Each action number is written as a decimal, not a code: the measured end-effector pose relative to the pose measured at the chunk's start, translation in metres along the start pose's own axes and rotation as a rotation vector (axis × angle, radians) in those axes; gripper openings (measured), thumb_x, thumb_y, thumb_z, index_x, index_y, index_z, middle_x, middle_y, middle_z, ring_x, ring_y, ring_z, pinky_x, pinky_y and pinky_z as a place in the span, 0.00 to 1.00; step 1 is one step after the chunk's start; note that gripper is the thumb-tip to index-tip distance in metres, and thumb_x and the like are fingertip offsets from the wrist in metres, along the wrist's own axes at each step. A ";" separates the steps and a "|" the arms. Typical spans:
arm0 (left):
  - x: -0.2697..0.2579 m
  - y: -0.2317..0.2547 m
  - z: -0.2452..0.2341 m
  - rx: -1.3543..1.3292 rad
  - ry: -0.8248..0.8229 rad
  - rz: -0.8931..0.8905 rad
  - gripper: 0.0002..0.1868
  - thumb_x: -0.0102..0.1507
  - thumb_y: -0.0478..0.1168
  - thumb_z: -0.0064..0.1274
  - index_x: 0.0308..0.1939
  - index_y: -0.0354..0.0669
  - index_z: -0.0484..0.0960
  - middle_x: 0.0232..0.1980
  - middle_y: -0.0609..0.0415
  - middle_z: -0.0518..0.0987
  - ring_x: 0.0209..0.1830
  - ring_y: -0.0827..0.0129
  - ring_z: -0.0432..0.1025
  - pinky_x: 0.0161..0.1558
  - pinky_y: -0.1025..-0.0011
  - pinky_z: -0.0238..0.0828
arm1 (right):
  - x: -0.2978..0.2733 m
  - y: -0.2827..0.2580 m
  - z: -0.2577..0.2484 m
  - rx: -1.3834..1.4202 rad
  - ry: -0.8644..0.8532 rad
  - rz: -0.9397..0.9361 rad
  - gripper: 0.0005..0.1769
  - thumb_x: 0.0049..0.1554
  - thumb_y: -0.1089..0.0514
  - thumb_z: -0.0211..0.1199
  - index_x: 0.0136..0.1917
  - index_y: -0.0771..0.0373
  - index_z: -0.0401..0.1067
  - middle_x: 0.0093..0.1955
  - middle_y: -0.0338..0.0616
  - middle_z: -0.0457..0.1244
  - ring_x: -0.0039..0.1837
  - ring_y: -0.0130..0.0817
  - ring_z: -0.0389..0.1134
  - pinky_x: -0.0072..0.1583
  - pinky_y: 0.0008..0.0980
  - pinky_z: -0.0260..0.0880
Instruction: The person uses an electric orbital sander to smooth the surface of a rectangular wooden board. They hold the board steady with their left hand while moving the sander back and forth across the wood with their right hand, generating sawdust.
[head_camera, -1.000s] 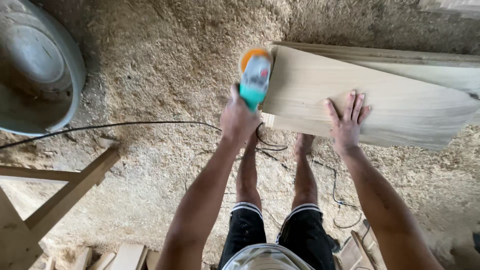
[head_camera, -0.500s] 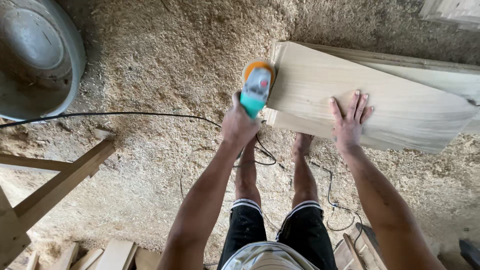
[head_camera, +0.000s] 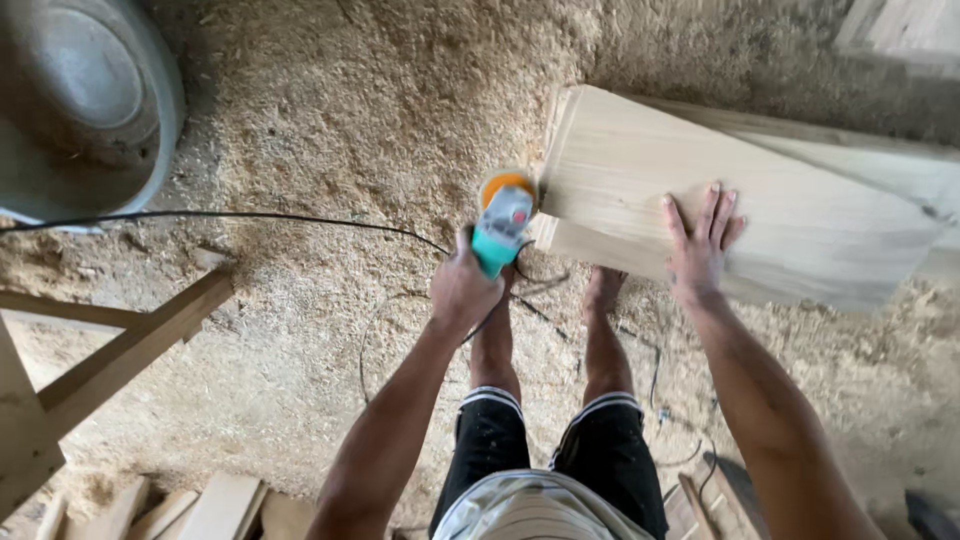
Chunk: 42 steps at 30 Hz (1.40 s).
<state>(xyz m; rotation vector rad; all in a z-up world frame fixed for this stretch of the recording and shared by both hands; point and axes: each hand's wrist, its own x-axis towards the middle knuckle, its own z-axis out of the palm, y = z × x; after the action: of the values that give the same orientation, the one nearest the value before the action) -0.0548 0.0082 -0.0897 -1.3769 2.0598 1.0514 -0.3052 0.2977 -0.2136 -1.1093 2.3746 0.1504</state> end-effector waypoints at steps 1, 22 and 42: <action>-0.011 -0.006 -0.007 0.001 0.058 0.000 0.45 0.57 0.48 0.64 0.71 0.41 0.57 0.35 0.37 0.83 0.32 0.41 0.78 0.35 0.49 0.76 | 0.006 0.001 -0.014 0.017 0.015 0.010 0.62 0.49 0.65 0.72 0.88 0.33 0.49 0.91 0.65 0.31 0.89 0.65 0.26 0.81 0.71 0.30; -0.026 -0.005 -0.039 -0.586 0.454 -0.137 0.42 0.50 0.35 0.62 0.66 0.34 0.61 0.46 0.41 0.81 0.40 0.56 0.79 0.40 0.60 0.78 | -0.006 0.117 -0.010 2.037 0.114 0.977 0.21 0.54 0.66 0.65 0.62 0.62 0.73 0.61 0.49 0.68 0.59 0.40 0.71 0.62 0.41 0.71; 0.031 0.048 0.013 -0.088 0.058 -0.082 0.45 0.50 0.39 0.58 0.70 0.44 0.57 0.38 0.34 0.83 0.37 0.38 0.80 0.45 0.47 0.78 | -0.009 0.016 -0.004 0.131 0.175 0.165 0.50 0.53 0.50 0.69 0.83 0.48 0.52 0.83 0.73 0.33 0.81 0.73 0.34 0.74 0.78 0.37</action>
<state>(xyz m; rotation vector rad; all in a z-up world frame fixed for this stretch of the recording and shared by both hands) -0.1118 0.0108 -0.1029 -1.5389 2.0008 1.0905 -0.3141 0.3133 -0.2072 -0.8985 2.5899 -0.0473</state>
